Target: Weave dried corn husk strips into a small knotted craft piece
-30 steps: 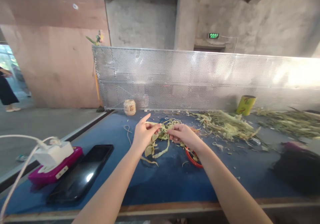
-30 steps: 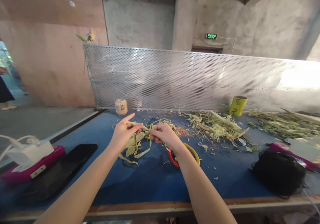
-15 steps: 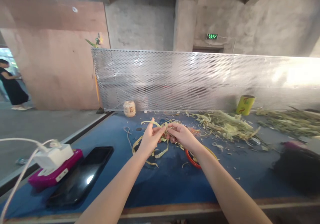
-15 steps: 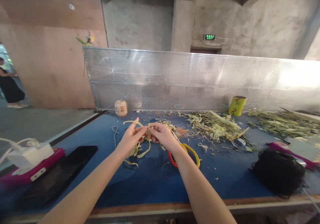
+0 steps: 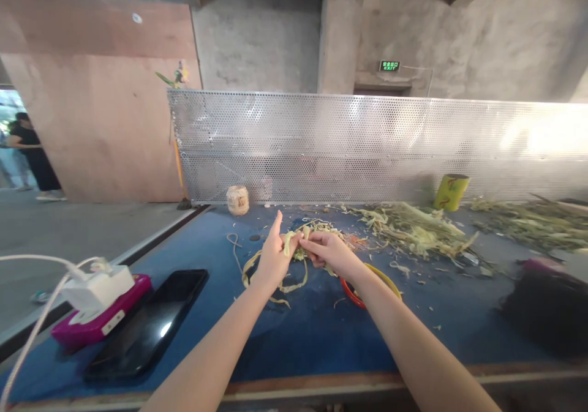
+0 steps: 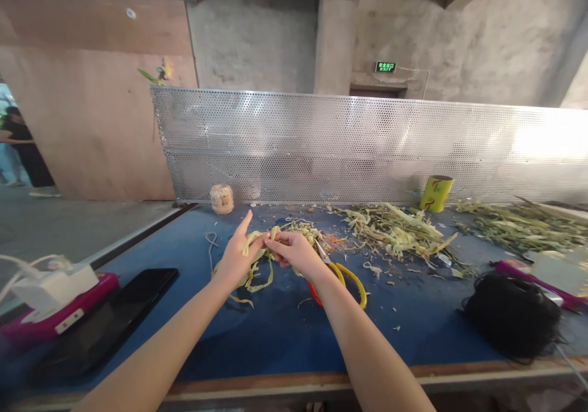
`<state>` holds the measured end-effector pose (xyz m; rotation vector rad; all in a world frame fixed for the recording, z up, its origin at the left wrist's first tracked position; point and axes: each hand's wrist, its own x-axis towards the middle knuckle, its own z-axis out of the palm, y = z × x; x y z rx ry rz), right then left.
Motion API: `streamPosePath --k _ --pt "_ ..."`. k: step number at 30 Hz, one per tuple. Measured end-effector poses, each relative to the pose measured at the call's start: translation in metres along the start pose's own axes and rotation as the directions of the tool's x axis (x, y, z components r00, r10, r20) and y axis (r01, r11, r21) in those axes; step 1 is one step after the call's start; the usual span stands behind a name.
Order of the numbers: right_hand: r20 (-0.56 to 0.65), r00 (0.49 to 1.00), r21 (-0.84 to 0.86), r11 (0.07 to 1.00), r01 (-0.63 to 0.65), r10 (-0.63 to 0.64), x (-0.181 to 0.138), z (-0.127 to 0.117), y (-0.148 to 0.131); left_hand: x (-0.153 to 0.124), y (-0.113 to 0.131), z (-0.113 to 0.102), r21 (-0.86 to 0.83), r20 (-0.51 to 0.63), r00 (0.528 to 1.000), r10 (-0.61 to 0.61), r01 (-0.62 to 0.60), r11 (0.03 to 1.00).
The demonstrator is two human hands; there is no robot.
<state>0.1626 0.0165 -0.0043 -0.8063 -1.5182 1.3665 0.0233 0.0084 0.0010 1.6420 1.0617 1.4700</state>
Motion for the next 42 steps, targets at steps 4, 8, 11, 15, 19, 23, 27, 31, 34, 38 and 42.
streamPosePath --k 4,8,11,15,19,23,27,31,34,38,42 --pt "-0.067 0.998 -0.016 1.000 -0.014 0.013 0.0005 -0.0003 0.0015 0.0018 -0.0015 -0.0007 -0.041 0.039 0.999 0.005 -0.003 0.999" --pt "-0.088 0.996 -0.025 1.000 -0.011 0.009 0.0000 0.0010 -0.0003 0.0037 -0.0039 -0.0011 -0.154 0.013 1.000 -0.021 0.022 0.988" --pt "-0.109 0.993 -0.031 0.999 0.032 -0.035 -0.0003 0.0017 -0.0024 0.0037 -0.0076 -0.0004 -0.185 0.006 0.999 -0.054 0.055 0.981" --pt "-0.154 0.987 -0.042 0.998 0.045 -0.051 0.0002 0.0016 -0.0033 0.0022 -0.0100 0.0024 -0.217 0.117 0.987 -0.112 0.135 0.967" --pt "-0.159 0.987 -0.050 0.999 0.022 -0.030 0.0008 0.0023 -0.0020 0.0012 -0.0078 0.0040 -0.284 0.191 0.977 -0.095 0.147 0.947" --pt "-0.199 0.979 -0.043 0.998 0.041 -0.048 0.0003 0.0031 -0.0016 0.0008 -0.0055 0.0041 -0.269 0.169 0.981 -0.092 0.136 0.954" --pt "-0.273 0.960 -0.035 0.997 0.064 -0.071 -0.0003 0.0027 -0.0023 -0.0004 -0.0046 0.0037 -0.266 0.174 0.981 -0.089 0.134 0.955" --pt "-0.326 0.943 -0.037 0.998 0.052 -0.061 0.0004 0.0037 -0.0023 -0.0024 -0.0043 0.0023 -0.223 0.148 0.986 -0.082 0.114 0.968" --pt "-0.362 0.931 -0.034 0.998 0.045 -0.054 0.0009 0.0063 -0.0021 -0.0035 -0.0032 0.0025 -0.164 0.112 0.993 -0.044 0.062 0.985" --pt "-0.358 0.929 -0.029 0.995 0.095 -0.099 0.0006 0.0089 -0.0014 -0.0024 -0.0028 0.0040 -0.165 0.149 0.989 -0.021 0.046 0.985" --pt "-0.373 0.917 -0.016 0.989 0.145 -0.141 0.0011 0.0082 0.0003 0.0001 -0.0048 0.0058 -0.238 0.161 0.986 -0.044 0.082 0.968"
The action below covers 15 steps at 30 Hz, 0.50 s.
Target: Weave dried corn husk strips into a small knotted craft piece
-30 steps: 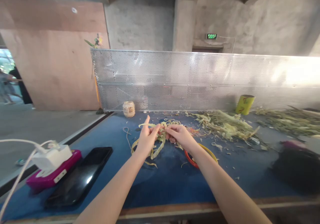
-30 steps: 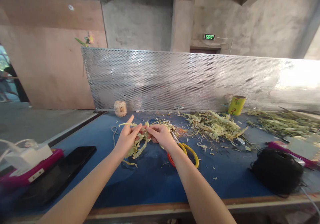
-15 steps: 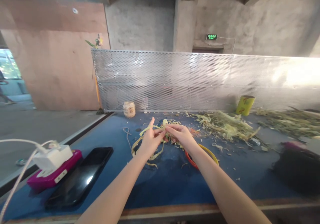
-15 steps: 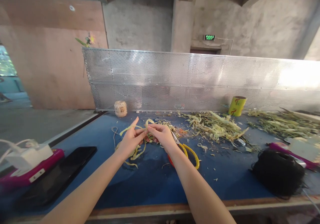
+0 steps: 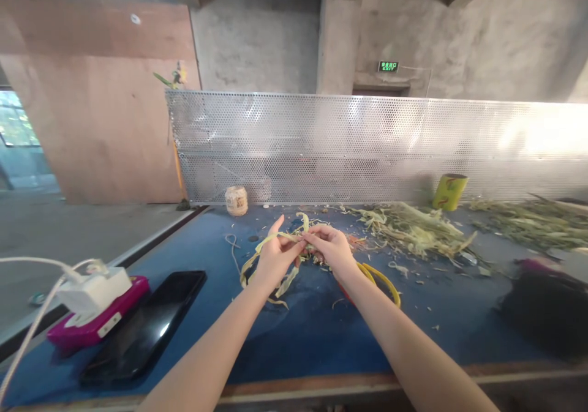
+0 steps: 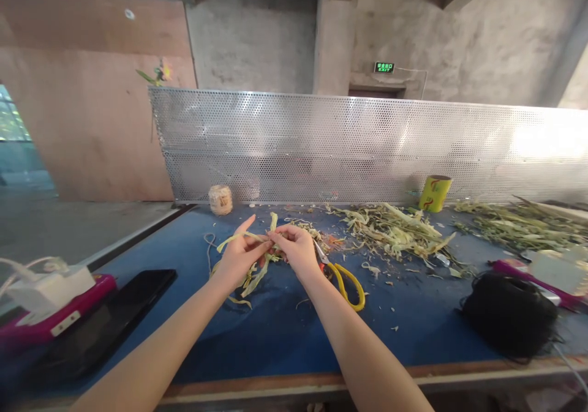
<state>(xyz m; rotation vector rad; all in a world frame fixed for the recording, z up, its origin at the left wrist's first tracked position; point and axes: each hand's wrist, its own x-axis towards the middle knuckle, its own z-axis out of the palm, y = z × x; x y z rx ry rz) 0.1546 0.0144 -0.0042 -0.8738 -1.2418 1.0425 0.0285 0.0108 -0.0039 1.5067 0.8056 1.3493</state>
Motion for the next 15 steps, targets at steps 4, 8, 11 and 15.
streamPosePath --k 4,8,11,15 --pt "-0.057 0.998 0.011 1.000 0.012 -0.011 0.002 -0.002 0.000 0.000 0.001 0.002 -0.043 0.016 0.999 -0.036 0.036 0.998" --pt "0.022 1.000 -0.004 1.000 0.006 -0.006 0.004 -0.007 -0.004 -0.001 0.004 0.002 -0.102 -0.034 0.999 -0.040 0.036 0.994" --pt "0.143 0.988 -0.057 0.997 0.059 -0.050 0.005 -0.012 -0.007 -0.001 0.004 -0.001 -0.105 -0.042 0.999 -0.032 0.027 0.994" --pt "0.203 0.975 -0.142 0.982 0.123 -0.093 0.006 -0.018 -0.008 0.000 0.003 -0.003 -0.081 -0.039 0.999 -0.033 0.030 0.996"
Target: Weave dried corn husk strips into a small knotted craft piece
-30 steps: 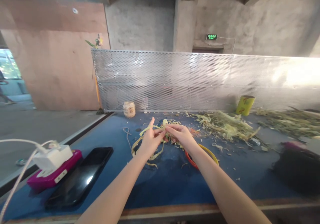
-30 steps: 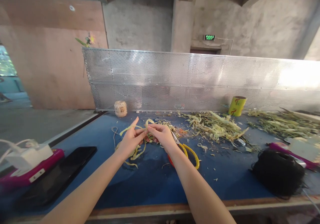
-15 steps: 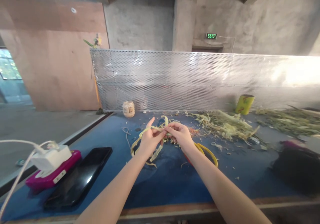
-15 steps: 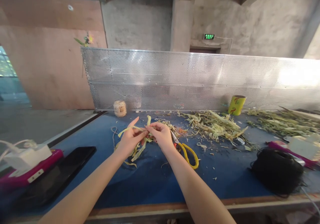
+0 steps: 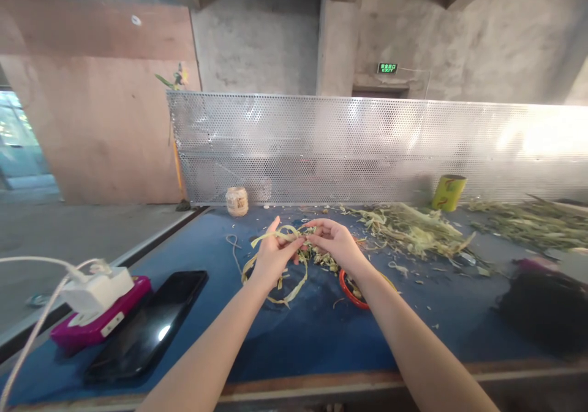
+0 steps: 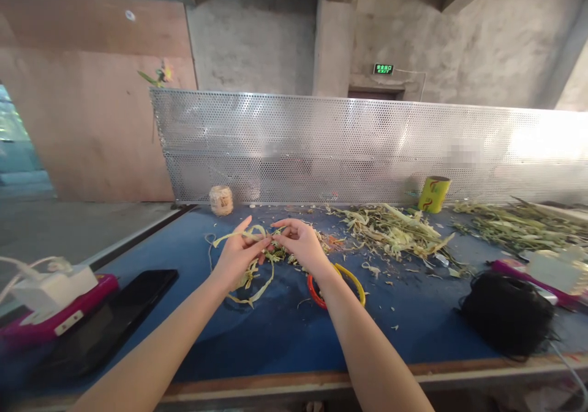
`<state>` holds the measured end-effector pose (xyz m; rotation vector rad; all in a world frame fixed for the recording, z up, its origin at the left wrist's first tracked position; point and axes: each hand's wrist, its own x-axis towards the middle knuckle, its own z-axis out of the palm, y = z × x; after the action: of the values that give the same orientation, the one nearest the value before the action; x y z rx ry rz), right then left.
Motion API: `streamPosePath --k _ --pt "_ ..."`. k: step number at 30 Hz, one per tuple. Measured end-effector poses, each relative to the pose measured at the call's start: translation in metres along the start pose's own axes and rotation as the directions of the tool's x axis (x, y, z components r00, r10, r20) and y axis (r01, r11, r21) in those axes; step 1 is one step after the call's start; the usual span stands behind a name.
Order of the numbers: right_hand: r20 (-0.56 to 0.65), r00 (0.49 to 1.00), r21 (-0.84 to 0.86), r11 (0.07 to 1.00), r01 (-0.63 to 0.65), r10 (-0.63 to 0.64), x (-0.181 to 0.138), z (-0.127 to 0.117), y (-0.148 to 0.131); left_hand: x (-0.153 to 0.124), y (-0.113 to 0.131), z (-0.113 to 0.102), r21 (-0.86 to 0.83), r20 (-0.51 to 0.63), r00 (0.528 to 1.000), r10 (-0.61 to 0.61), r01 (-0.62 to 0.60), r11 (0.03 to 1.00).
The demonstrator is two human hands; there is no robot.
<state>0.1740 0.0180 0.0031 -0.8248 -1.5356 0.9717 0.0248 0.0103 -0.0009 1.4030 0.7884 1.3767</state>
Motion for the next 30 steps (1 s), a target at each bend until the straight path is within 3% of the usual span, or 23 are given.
streamPosePath --k 7,14,18,25,27,30 --pt "0.007 0.999 -0.045 0.998 0.048 -0.047 0.002 -0.003 0.000 0.000 0.005 -0.002 -0.070 -0.048 0.996 -0.076 0.073 0.995" --pt "0.033 0.965 -0.338 0.906 0.257 -0.261 -0.006 0.002 -0.006 0.000 0.012 0.000 -0.343 -0.012 0.984 -0.176 0.161 0.926" --pt "0.126 0.906 -0.457 0.787 0.414 -0.403 -0.009 0.001 -0.006 -0.002 0.018 0.001 -0.332 -0.031 0.982 -0.184 0.163 0.929" --pt "0.250 0.868 -0.567 0.662 0.490 -0.428 -0.012 0.003 -0.002 0.001 0.017 -0.001 -0.383 -0.087 0.969 -0.232 0.182 0.906" --pt "0.241 0.873 -0.573 0.664 0.480 -0.423 -0.012 0.005 -0.001 0.001 0.017 -0.001 -0.372 -0.097 0.968 -0.233 0.182 0.910" --pt "0.146 0.892 -0.511 0.740 0.439 -0.428 -0.010 0.005 -0.001 0.000 0.019 -0.001 -0.256 -0.141 0.975 -0.169 0.129 0.958"
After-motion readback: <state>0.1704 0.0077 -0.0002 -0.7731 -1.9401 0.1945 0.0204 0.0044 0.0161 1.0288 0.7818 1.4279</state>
